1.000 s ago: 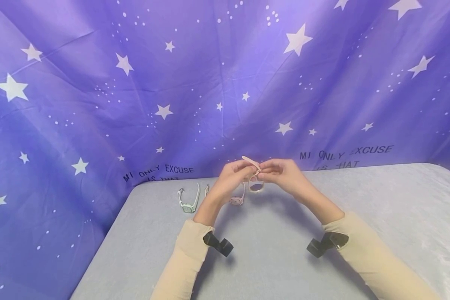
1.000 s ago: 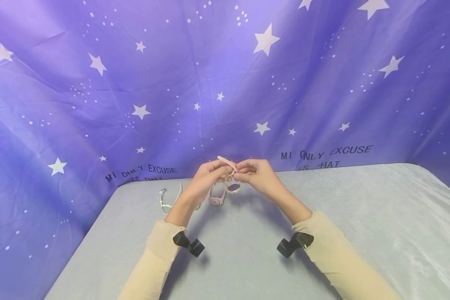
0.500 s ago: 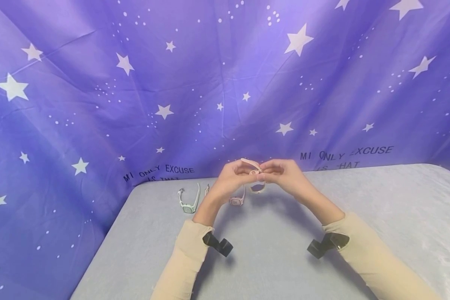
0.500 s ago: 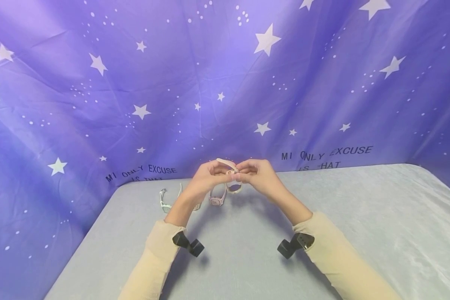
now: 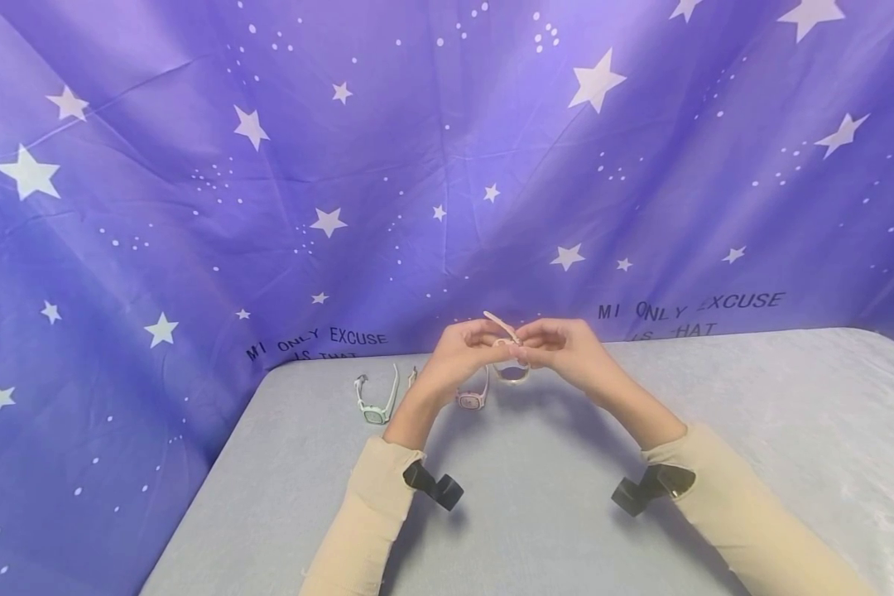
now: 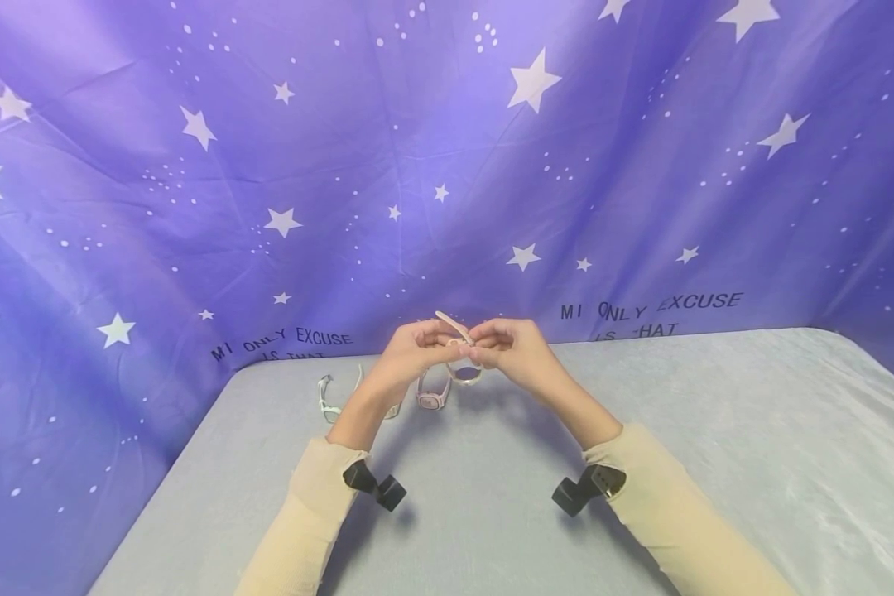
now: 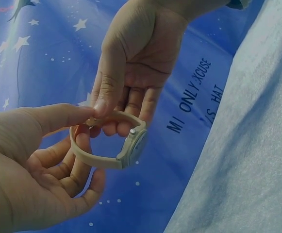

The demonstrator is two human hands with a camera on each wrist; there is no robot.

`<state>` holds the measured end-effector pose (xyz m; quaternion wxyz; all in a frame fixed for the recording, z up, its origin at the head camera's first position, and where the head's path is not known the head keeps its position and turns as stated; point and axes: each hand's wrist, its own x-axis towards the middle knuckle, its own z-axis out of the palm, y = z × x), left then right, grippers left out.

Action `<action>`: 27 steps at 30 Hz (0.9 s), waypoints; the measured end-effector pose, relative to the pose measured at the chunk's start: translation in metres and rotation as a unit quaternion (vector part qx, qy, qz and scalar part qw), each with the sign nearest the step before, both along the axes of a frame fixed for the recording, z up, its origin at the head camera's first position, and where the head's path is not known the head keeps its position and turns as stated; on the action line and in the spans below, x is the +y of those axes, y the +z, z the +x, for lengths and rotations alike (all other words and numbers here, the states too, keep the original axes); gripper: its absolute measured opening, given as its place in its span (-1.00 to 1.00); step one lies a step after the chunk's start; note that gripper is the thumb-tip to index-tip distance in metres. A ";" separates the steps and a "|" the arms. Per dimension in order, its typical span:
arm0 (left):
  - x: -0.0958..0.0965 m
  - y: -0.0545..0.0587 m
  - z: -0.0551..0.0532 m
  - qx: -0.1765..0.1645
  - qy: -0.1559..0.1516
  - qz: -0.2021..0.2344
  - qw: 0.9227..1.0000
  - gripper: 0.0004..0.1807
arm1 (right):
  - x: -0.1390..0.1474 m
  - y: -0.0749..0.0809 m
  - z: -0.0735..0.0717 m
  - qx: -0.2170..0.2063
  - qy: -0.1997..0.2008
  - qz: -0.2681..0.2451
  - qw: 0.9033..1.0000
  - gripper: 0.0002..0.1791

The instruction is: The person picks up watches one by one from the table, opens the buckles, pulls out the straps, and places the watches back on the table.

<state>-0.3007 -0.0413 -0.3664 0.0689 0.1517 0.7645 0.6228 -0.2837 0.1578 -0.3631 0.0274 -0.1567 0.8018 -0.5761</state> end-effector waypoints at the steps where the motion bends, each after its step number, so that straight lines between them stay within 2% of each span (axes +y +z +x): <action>1: 0.000 0.000 0.000 0.000 0.001 0.003 1.000 -0.65 | 0.000 0.000 0.000 0.001 0.001 -0.002 1.000 -0.59; 10: 0.001 -0.002 -0.002 0.016 0.012 0.011 1.000 -0.70 | 0.002 -0.001 0.000 0.009 0.003 -0.003 1.000 -0.60; 17: 0.001 -0.002 -0.001 0.013 0.009 0.024 1.000 -0.70 | 0.003 -0.001 0.000 0.010 0.002 0.001 1.000 -0.60; 27: 0.000 -0.002 -0.002 0.010 0.017 0.017 1.000 -0.69 | 0.003 0.001 0.000 0.011 0.006 0.006 1.000 -0.59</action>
